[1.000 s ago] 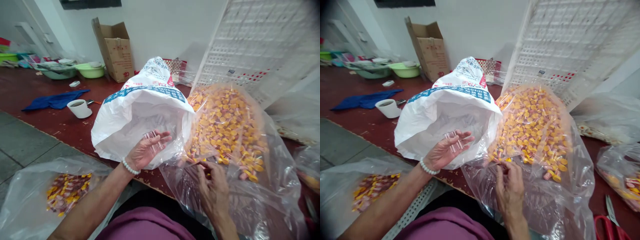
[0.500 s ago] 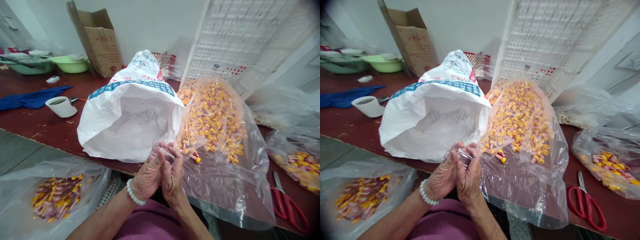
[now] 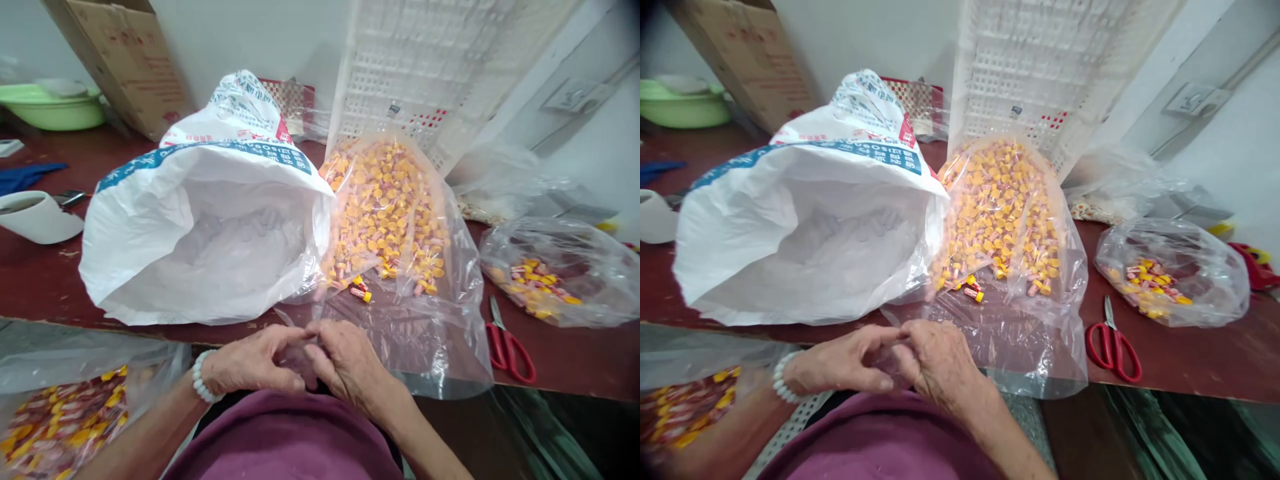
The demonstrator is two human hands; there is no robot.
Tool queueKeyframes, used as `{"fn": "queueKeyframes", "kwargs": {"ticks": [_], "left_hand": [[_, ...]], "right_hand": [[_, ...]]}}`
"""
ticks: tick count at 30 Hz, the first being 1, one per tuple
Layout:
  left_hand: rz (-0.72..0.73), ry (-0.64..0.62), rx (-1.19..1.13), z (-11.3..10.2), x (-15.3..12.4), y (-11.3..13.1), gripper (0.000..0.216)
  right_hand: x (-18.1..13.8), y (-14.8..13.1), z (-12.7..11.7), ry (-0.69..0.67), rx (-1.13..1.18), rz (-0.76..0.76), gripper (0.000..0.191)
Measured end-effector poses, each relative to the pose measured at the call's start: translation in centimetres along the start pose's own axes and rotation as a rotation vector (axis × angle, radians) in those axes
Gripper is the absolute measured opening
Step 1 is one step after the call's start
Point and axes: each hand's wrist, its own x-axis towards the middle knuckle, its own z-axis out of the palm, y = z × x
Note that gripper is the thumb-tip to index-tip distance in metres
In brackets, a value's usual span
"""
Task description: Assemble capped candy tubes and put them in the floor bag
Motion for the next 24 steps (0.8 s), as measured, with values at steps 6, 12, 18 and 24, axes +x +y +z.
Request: {"fn": "queueKeyframes", "kwargs": {"ticks": [6,12,18,24], "left_hand": [[-0.175,-0.166,-0.211,0.9,2.1,-3.1,0.02],[0.003,0.136,-0.236,1.8,2.6,-2.8,0.022],[0.038,0.322,-0.006,2.0,3.0,-2.0,0.033],[0.172,0.412,0.33,1.9,2.9,-1.3,0.026]], "right_hand": [[0.0,1.7,-0.2,0.162,-0.021,-0.019,0.025],[-0.5,11.0,-0.1,0.419,-0.21,0.422,0.018],[-1.6,9.5,-0.3,0.386,-0.025,0.37,0.016],[-1.9,2.7,-2.5,0.27,0.209,0.124,0.021]]}}
